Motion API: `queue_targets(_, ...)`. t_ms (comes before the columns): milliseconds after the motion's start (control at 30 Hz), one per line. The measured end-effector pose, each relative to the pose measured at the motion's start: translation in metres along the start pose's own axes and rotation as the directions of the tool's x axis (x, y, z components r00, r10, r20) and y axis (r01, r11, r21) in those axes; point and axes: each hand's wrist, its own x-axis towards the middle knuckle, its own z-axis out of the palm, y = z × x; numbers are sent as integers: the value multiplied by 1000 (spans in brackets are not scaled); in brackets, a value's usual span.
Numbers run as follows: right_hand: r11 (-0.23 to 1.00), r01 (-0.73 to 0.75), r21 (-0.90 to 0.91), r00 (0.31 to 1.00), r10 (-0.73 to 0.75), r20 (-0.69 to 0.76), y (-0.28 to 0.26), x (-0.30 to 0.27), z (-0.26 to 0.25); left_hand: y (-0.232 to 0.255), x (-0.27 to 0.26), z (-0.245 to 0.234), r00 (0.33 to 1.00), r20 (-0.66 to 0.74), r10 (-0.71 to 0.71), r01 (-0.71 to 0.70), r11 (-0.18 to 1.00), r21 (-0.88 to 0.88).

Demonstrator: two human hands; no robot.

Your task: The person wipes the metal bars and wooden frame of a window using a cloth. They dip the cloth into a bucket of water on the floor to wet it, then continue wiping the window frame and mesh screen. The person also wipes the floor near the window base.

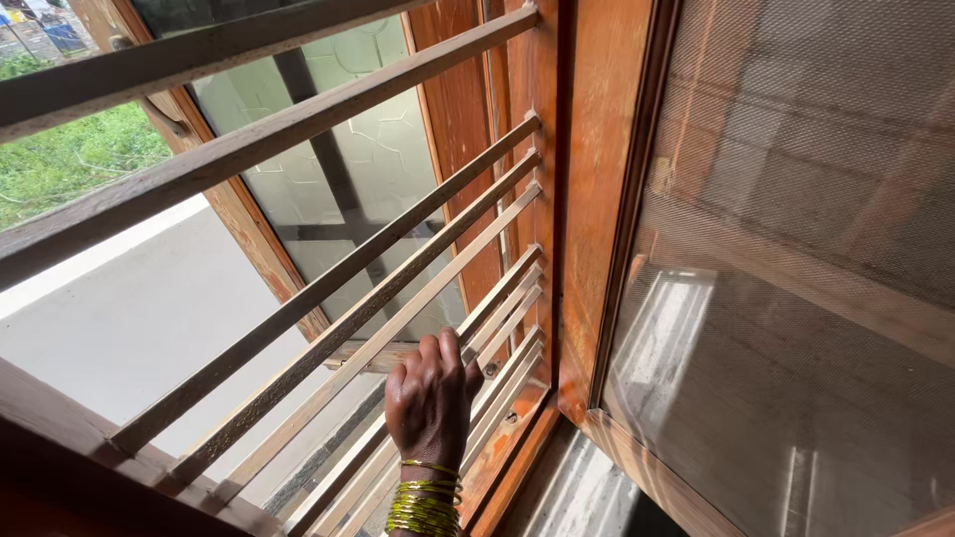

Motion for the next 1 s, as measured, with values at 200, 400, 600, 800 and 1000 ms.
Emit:
queue_targets(200, 972, 222, -76, 959, -232, -164, -49, 17, -115, 1, -5, 0, 999, 34, -17, 19, 999, -38)
queue_targets(400, 785, 150, -602, 717, -505, -480, -124, 41, -310, 45, 26, -4, 985, -130, -116, 15, 800, -600)
queue_targets(600, 765, 39, -643, 587, -538, -605, -139, 49, -398, 128, 83, -5, 994, -88, -71, -28, 595, -804)
queue_targets(800, 662, -102, -742, 630, -535, -563, -120, 67, -417, 176, 114, 32, 959, -114, -258, -24, 328, -944)
queue_targets(1000, 663, -77, -745, 617, -555, -558, -78, 88, -430, 206, 106, 72, 906, -193, -377, 42, 534, -844)
